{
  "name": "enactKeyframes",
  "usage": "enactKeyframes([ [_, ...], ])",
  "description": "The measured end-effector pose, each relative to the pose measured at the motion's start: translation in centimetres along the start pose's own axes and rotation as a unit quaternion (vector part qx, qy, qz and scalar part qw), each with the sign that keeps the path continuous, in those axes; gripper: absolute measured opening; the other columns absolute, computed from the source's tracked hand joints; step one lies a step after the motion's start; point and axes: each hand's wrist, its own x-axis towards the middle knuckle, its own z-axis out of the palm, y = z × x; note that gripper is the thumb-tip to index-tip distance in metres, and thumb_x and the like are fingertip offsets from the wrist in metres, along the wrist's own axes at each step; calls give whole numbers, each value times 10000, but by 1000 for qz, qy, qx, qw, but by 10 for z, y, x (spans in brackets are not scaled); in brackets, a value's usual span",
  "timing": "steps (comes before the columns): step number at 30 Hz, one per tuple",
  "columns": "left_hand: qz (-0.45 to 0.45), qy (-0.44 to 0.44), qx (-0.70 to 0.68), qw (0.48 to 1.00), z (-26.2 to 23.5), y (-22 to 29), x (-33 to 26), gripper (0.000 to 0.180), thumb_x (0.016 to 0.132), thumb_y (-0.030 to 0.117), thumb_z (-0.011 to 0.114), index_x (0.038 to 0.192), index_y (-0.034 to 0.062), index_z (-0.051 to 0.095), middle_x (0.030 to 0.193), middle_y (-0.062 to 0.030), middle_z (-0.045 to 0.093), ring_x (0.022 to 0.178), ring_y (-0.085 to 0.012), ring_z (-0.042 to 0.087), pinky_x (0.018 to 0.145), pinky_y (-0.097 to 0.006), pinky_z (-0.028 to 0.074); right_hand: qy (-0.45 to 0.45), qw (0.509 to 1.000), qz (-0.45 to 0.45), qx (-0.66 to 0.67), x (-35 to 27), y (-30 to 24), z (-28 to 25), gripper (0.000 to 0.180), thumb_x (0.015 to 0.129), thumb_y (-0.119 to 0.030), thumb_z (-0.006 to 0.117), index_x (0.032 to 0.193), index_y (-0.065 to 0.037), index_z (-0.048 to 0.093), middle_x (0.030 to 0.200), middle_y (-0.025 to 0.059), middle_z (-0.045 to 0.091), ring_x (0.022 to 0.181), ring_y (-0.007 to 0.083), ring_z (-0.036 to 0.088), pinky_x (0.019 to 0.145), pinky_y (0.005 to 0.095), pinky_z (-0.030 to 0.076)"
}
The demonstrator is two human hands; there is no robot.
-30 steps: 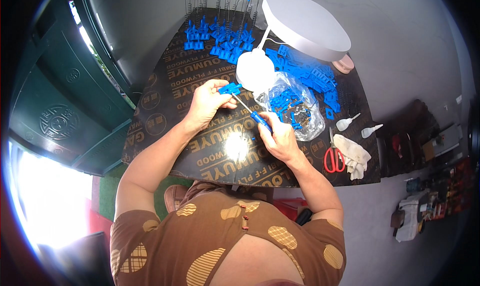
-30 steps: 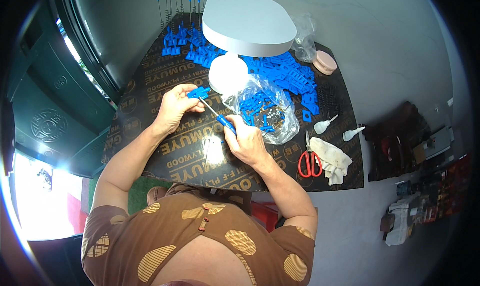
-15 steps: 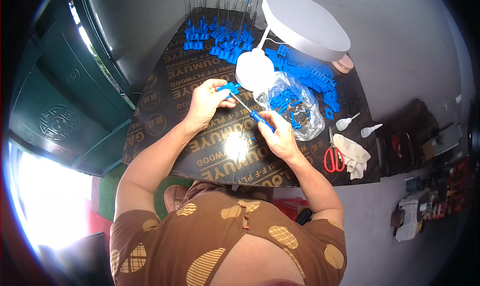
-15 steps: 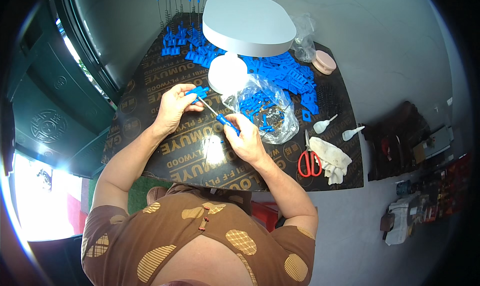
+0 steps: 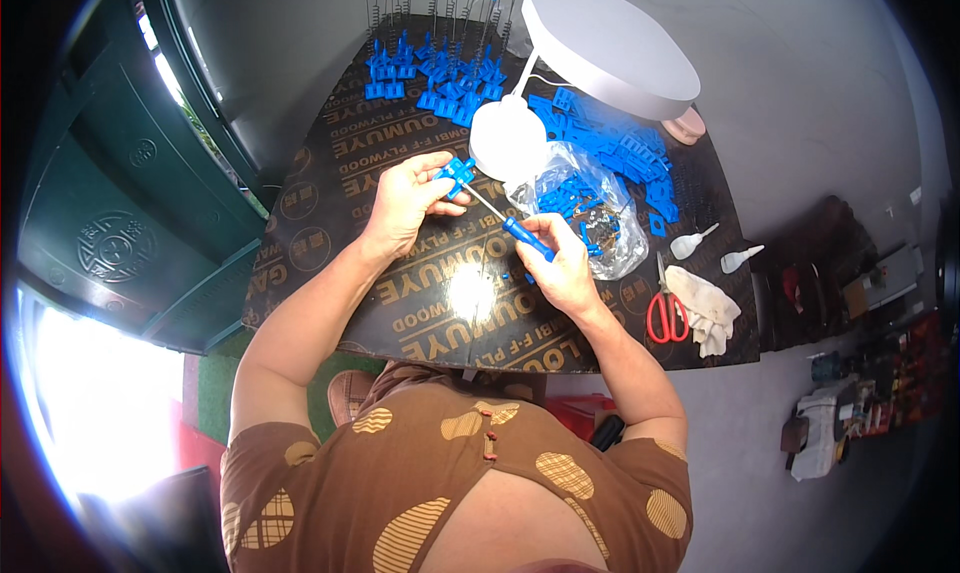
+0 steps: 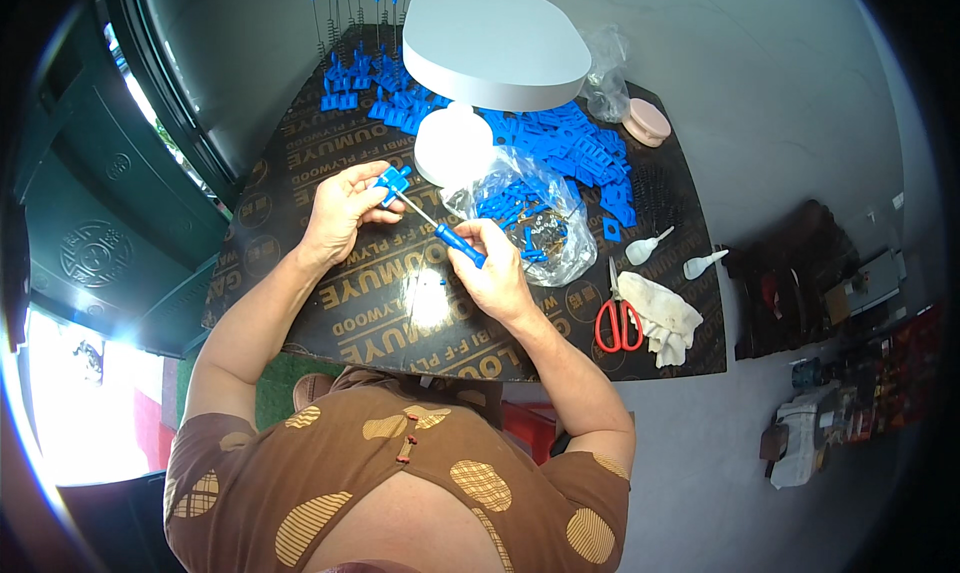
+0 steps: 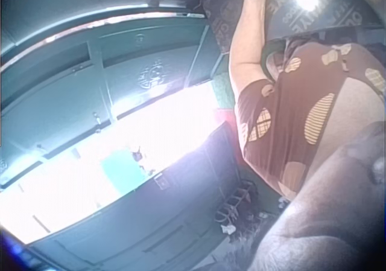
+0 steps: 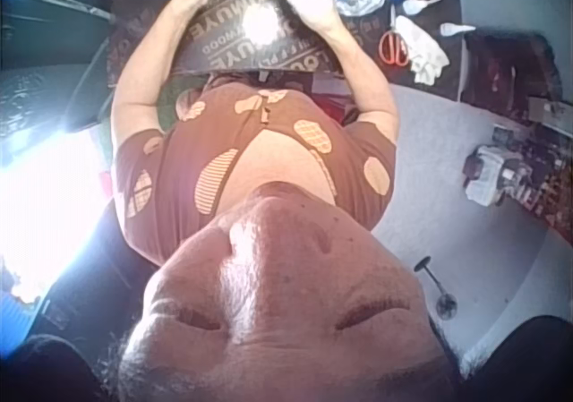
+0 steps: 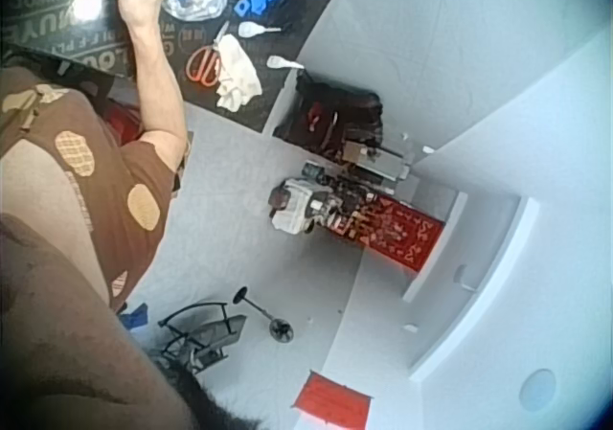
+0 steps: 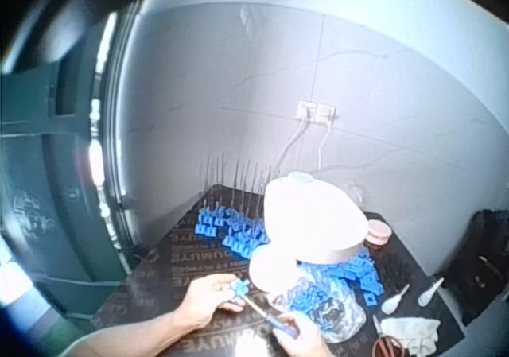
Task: The person assembles blue plastic components with screws at a desk using a screwdriver.
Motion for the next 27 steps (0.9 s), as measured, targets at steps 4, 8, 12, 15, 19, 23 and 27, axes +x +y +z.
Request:
enactKeyframes([
  [4,-4,-5,6,1000,1,4,0,435,903,38,591,1266,-133,423,964,-167,623,815,-205,674,691,-262,603,25,998,-52,-9,3,2,-1,194,839,-77,632,1004,18,598,814,92,644,729,132,610,667,277,497],
  [8,-8,-10,8,1000,3,5,0,417,901,44,598,1248,-132,449,975,-165,624,831,-204,672,698,-260,602,28,997,-69,-16,5,8,-3,164,853,-75,620,987,19,612,815,101,655,725,137,618,667,282,499],
  [12,-4,-18,10,1000,1,3,-1,412,902,52,599,1243,-127,454,982,-162,625,840,-202,670,709,-264,601,12,999,-35,-29,5,4,-6,171,856,-82,620,994,20,614,830,107,662,739,149,627,680,292,506],
  [15,-7,-25,2,1000,1,2,-1,389,905,56,596,1227,-120,467,987,-159,625,847,-202,669,721,-271,600,11,999,-37,-25,4,5,-5,197,837,-83,642,1003,18,610,858,110,660,760,161,632,700,298,509],
  [19,-15,-27,-12,999,1,1,0,357,904,51,593,1203,-110,481,990,-159,625,852,-204,668,728,-280,601,14,998,-43,-33,5,3,-4,238,792,-71,680,999,17,601,915,116,647,802,175,635,723,301,511],
  [23,-25,-27,-37,999,4,3,-1,314,902,10,559,1182,-117,494,985,-163,626,835,-205,669,718,-286,600,14,999,-42,-23,6,4,-6,238,775,-57,686,985,16,601,914,116,633,799,188,633,717,308,510],
  [27,-43,-25,-37,998,4,4,-1,307,910,11,549,1179,-123,486,997,-169,619,844,-216,668,726,-297,602,18,997,-64,-45,7,7,-6,230,773,-55,682,980,11,605,894,119,620,785,209,632,707,322,508],
])
